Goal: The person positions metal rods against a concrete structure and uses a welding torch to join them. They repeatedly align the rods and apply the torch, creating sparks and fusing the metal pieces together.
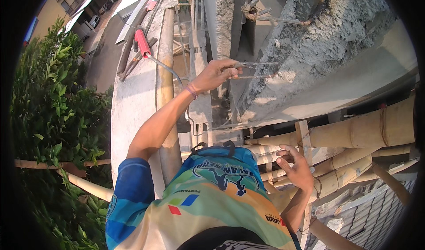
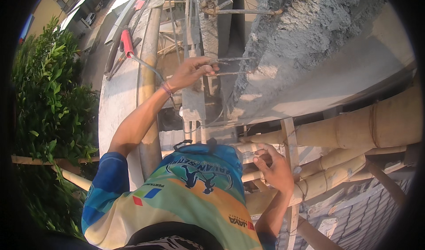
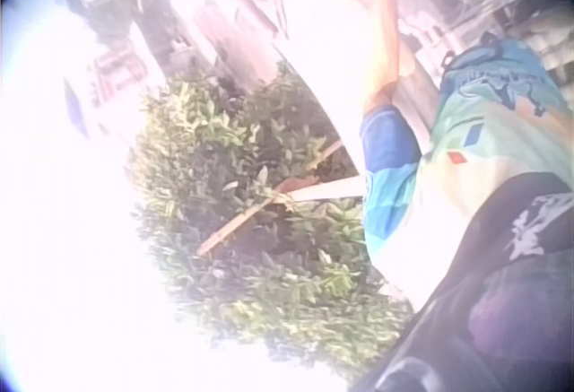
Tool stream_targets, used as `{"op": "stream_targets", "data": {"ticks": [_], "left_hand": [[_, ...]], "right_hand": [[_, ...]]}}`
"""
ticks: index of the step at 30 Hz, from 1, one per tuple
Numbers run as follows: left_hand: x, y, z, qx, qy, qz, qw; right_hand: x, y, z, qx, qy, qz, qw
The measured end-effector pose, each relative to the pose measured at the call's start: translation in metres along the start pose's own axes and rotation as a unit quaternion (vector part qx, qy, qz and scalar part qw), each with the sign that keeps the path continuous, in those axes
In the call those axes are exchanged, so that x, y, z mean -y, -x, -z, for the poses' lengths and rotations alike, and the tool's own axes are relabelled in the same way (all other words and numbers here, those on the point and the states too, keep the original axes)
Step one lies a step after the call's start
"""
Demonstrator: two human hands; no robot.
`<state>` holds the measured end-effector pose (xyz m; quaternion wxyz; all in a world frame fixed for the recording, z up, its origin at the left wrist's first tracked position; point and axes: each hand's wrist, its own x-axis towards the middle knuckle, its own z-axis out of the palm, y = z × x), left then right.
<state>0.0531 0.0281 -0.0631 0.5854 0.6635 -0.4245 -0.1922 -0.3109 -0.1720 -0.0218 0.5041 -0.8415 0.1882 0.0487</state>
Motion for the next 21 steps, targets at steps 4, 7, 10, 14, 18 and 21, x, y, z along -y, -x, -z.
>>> {"op": "stream_targets", "data": {"ticks": [4, 7, 10, 14, 18, 21], "left_hand": [[-0.004, 0.001, -0.002, -0.009, -0.023, -0.002, 1.000], [-0.005, 0.002, -0.003, -0.010, -0.031, -0.007, 0.999], [-0.005, 0.002, -0.002, 0.002, -0.035, -0.007, 0.999], [-0.007, 0.002, 0.000, 0.006, 0.001, -0.001, 1.000], [-0.011, 0.004, -0.001, -0.003, 0.029, 0.018, 0.999], [-0.015, 0.004, -0.001, -0.010, -0.018, -0.008, 1.000]], "right_hand": [[0.004, -0.004, 0.000, 0.011, 0.004, -0.002, 1.000], [0.006, -0.007, 0.001, 0.013, 0.017, -0.003, 1.000], [0.005, -0.011, 0.001, 0.024, 0.038, -0.011, 0.999], [0.002, -0.018, -0.001, 0.040, 0.009, 0.000, 0.999], [0.000, -0.023, -0.003, 0.037, 0.031, -0.011, 0.999], [0.002, -0.024, -0.001, 0.033, 0.040, -0.005, 0.999]]}}
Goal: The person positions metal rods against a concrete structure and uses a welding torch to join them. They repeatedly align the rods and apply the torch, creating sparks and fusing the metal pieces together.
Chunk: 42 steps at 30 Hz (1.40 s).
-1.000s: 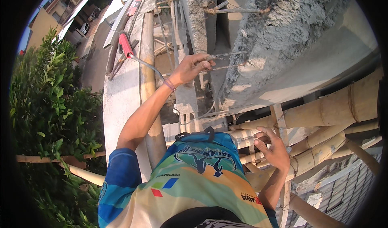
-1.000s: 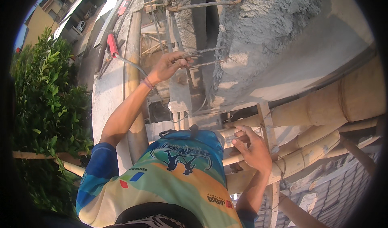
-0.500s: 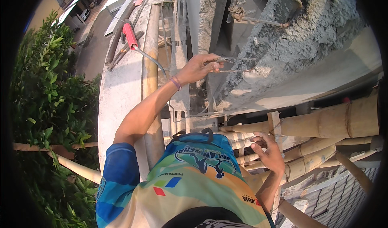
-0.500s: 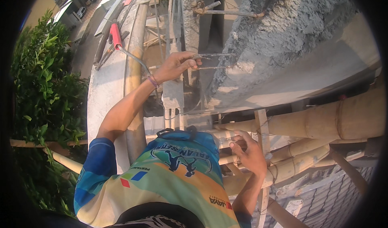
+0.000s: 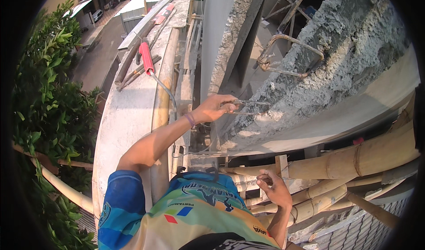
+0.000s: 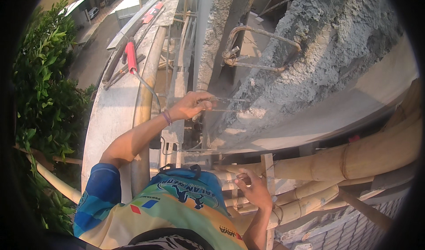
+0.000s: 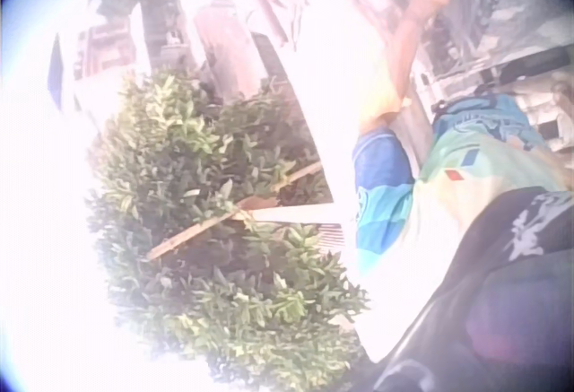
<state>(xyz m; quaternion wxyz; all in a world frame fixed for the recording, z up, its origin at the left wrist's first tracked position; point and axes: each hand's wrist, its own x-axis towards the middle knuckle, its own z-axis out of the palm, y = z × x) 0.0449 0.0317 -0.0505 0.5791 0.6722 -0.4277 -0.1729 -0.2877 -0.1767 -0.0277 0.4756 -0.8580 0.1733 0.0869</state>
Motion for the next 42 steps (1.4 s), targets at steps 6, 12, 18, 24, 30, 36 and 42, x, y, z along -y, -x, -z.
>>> {"op": "stream_targets", "data": {"ticks": [6, 12, 18, 24, 30, 36, 42], "left_hand": [[-0.003, 0.001, -0.001, 0.003, -0.020, 0.023, 1.000], [0.002, 0.001, -0.004, -0.011, 0.004, 0.009, 1.000], [0.001, 0.000, 0.000, 0.001, -0.056, 0.008, 0.998], [-0.003, 0.001, 0.000, -0.017, -0.077, 0.002, 0.997], [-0.004, 0.002, 0.001, -0.002, -0.042, 0.020, 0.999], [-0.005, 0.002, -0.001, -0.013, -0.031, 0.001, 0.999], [-0.001, -0.001, -0.003, 0.001, -0.033, 0.006, 0.999]], "right_hand": [[0.007, -0.002, -0.003, -0.003, 0.017, 0.004, 1.000], [0.011, 0.000, -0.009, 0.005, 0.010, -0.010, 1.000], [0.006, 0.002, -0.011, 0.004, 0.007, -0.006, 1.000], [0.004, -0.002, -0.012, 0.010, 0.006, -0.012, 1.000], [0.005, -0.005, -0.012, 0.010, 0.021, 0.000, 1.000], [0.004, -0.005, -0.014, 0.007, 0.019, -0.004, 1.000], [0.009, -0.005, -0.013, 0.015, 0.014, -0.004, 1.000]]}}
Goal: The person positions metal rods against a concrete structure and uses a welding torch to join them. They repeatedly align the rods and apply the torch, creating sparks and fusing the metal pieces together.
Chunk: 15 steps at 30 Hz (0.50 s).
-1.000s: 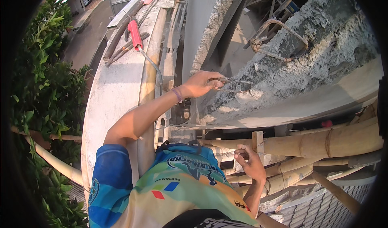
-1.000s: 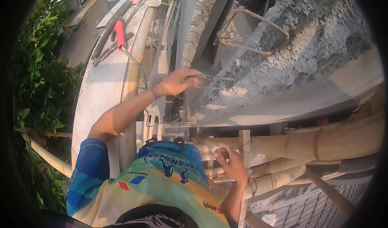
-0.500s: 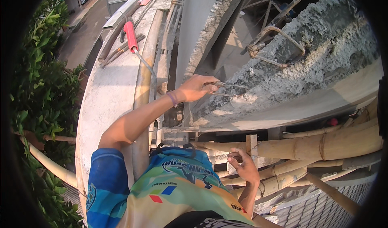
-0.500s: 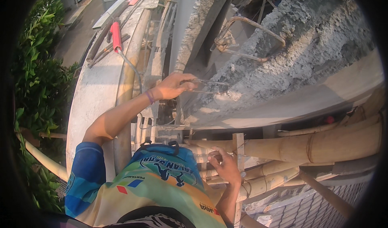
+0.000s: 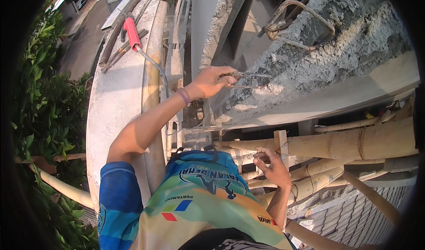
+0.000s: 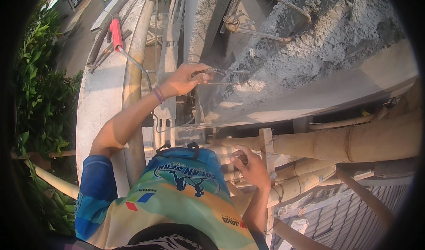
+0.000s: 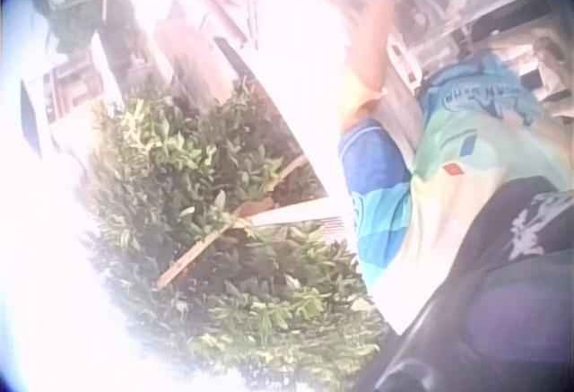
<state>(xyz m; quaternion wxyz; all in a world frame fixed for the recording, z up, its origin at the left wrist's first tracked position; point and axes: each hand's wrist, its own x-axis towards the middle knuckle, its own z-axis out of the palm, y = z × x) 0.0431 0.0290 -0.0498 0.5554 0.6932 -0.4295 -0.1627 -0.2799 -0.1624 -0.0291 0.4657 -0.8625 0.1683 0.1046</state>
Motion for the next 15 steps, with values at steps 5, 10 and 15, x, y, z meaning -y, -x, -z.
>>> {"op": "stream_targets", "data": {"ticks": [5, 10, 15], "left_hand": [[0.003, 0.000, 0.000, -0.006, 0.019, 0.011, 1.000], [0.006, 0.001, -0.003, -0.048, -0.024, -0.031, 0.998], [0.006, 0.001, -0.006, -0.053, -0.013, -0.028, 0.998]], "right_hand": [[0.005, 0.000, 0.001, 0.000, -0.001, 0.005, 1.000], [0.007, 0.002, 0.001, -0.006, -0.008, -0.001, 1.000], [0.008, 0.011, 0.001, -0.025, -0.036, -0.048, 0.998]]}}
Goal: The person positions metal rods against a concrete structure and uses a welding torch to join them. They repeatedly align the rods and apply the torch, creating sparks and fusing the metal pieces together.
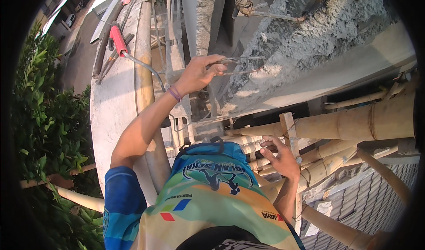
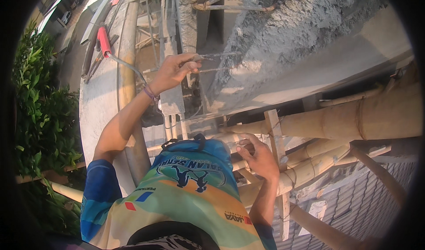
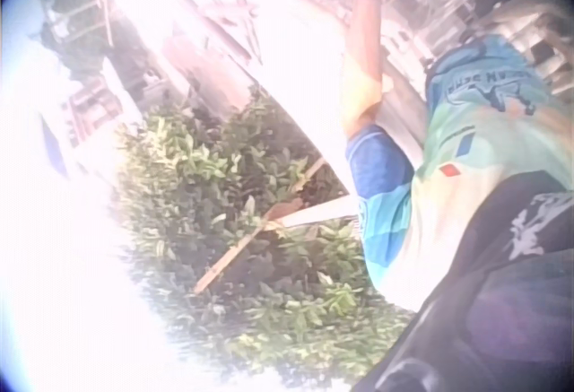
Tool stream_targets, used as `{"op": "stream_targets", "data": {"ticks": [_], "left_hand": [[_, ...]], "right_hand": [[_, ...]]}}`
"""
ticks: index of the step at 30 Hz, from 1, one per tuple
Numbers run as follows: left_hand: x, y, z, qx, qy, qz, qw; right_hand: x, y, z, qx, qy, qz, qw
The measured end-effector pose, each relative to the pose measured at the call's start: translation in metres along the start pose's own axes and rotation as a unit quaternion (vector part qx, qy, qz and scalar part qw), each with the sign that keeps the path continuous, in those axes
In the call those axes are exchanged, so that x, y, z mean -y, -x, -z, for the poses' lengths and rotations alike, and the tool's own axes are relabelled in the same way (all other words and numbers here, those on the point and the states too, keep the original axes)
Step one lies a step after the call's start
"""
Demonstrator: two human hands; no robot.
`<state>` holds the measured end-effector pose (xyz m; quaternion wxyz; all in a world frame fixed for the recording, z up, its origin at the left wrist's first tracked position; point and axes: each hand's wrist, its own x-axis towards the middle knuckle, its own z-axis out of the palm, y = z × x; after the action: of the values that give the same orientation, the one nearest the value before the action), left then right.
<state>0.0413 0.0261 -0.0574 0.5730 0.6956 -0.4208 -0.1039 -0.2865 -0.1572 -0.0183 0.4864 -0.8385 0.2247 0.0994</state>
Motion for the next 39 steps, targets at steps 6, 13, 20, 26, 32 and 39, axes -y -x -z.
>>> {"op": "stream_targets", "data": {"ticks": [6, 13, 20, 26, 32, 39], "left_hand": [[-0.003, 0.001, 0.003, 0.018, -0.014, 0.013, 1.000], [-0.002, 0.001, 0.008, 0.029, -0.050, 0.020, 0.998], [-0.001, 0.001, 0.007, 0.023, -0.039, 0.018, 0.999], [-0.002, -0.001, 0.008, 0.027, -0.052, 0.016, 0.998], [-0.007, -0.004, 0.004, -0.001, -0.047, -0.002, 0.999], [-0.008, -0.005, 0.005, -0.005, -0.031, 0.010, 0.999]], "right_hand": [[-0.004, 0.005, -0.002, -0.008, -0.001, -0.010, 1.000], [-0.006, 0.004, 0.000, -0.013, 0.006, 0.008, 1.000], [-0.002, 0.004, -0.002, -0.011, 0.009, -0.002, 1.000], [-0.007, 0.004, -0.002, -0.013, 0.008, 0.016, 1.000], [-0.007, -0.005, -0.004, 0.002, 0.012, 0.025, 1.000], [-0.002, -0.011, 0.003, 0.009, 0.028, 0.066, 0.997]]}}
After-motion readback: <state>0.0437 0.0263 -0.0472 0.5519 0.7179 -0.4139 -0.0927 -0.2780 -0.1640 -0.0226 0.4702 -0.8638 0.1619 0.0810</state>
